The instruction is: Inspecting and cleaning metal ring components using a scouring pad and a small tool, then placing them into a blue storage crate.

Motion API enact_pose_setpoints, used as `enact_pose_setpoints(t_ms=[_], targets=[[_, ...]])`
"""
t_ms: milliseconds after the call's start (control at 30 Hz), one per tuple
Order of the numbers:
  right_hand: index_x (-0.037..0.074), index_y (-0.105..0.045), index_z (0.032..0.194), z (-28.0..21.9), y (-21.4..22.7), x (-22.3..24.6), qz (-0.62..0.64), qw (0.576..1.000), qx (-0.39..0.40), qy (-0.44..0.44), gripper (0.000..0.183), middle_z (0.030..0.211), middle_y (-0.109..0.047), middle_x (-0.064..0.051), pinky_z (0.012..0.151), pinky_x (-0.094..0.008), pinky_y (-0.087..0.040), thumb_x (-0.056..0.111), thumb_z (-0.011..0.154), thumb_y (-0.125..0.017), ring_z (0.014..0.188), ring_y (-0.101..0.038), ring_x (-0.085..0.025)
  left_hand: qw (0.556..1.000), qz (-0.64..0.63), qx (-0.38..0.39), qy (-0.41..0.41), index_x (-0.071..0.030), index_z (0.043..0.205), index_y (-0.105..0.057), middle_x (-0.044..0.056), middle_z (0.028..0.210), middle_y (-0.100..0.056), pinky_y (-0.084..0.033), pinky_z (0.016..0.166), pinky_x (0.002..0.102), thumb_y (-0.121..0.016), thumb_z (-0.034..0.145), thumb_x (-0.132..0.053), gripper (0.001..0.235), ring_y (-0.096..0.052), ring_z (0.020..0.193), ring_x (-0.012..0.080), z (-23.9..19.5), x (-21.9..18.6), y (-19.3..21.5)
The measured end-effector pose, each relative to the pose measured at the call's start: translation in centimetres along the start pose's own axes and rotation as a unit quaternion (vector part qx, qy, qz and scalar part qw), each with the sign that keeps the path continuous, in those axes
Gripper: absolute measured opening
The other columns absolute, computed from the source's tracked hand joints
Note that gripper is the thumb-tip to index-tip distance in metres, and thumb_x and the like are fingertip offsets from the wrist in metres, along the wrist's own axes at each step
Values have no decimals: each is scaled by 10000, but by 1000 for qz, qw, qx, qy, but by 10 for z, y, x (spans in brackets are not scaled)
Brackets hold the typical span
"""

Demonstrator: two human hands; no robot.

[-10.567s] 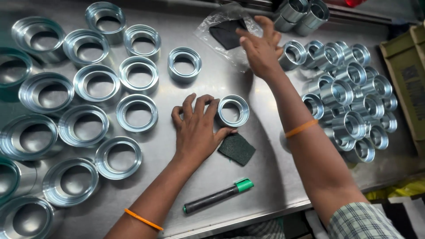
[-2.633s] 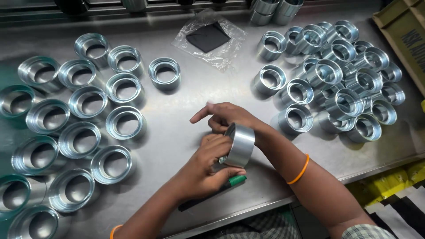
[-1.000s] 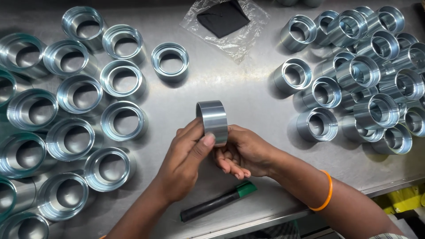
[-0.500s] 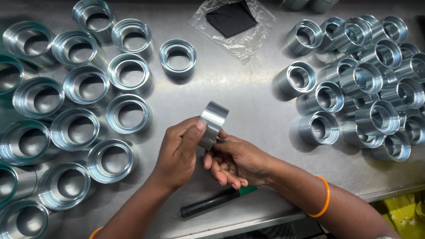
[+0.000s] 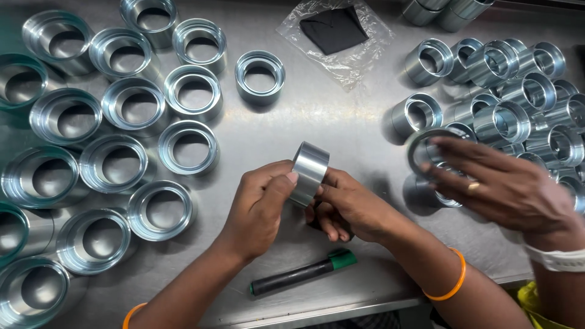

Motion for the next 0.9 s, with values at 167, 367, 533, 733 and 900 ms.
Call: enact_pose_setpoints(t_ms=[167,367,533,733,900], targets=[[-9,-442,1265,5,7,-7,-14,1000,-10,14,385,842,-680,-153,341,-215,-475,290,1026,-476,464,-640,-124,1000,7,13,-1,0,954,-709,53,802,-679,-549,682,282,-424,1074,-308,437,-645,728,125,3,-6,-1],[64,-438,1357,8,6,-3,-65,997,-12,33,401,863,-684,-115,365,-221,-487,282,1022,-465,483,-636,-113,999,2,-9,45,27,947,-733,75,755,-691,-522,633,284,-502,1063,-337,447,-632,680,126,5,2,0],[24,-493,1335,10,8,5,-101,993,-18,56,389,879,-648,-78,387,-217,-478,276,1042,-524,512,-622,-99,999,-30,2,29,25,950,-712,81,787,-717,-540,711,287,-462,1079,-320,445,-669,730,135,8,4,1],[65,-490,1398,5,12,28,-121,986,-67,94,447,848,-646,-71,367,-219,-455,281,1012,-555,472,-604,-102,999,-36,28,19,3,1108,-688,102,940,-741,-521,921,312,-415,1076,-313,418,-697,937,157,10,4,-2],[64,-601,1296,-4,15,49,-285,923,-175,189,353,811,-711,-89,467,-280,-512,252,998,-602,507,-636,-124,1000,9,20,-16,13,1159,-688,94,1072,-719,-475,978,304,-413,1063,-287,418,-654,1062,139,13,-3,-1]])
Point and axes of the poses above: each hand's wrist, its own z-axis towards the middle knuckle, its own y-axis out of the back of the hand, x = y × z, the point moved 5 cm from there along z, towards the middle knuckle
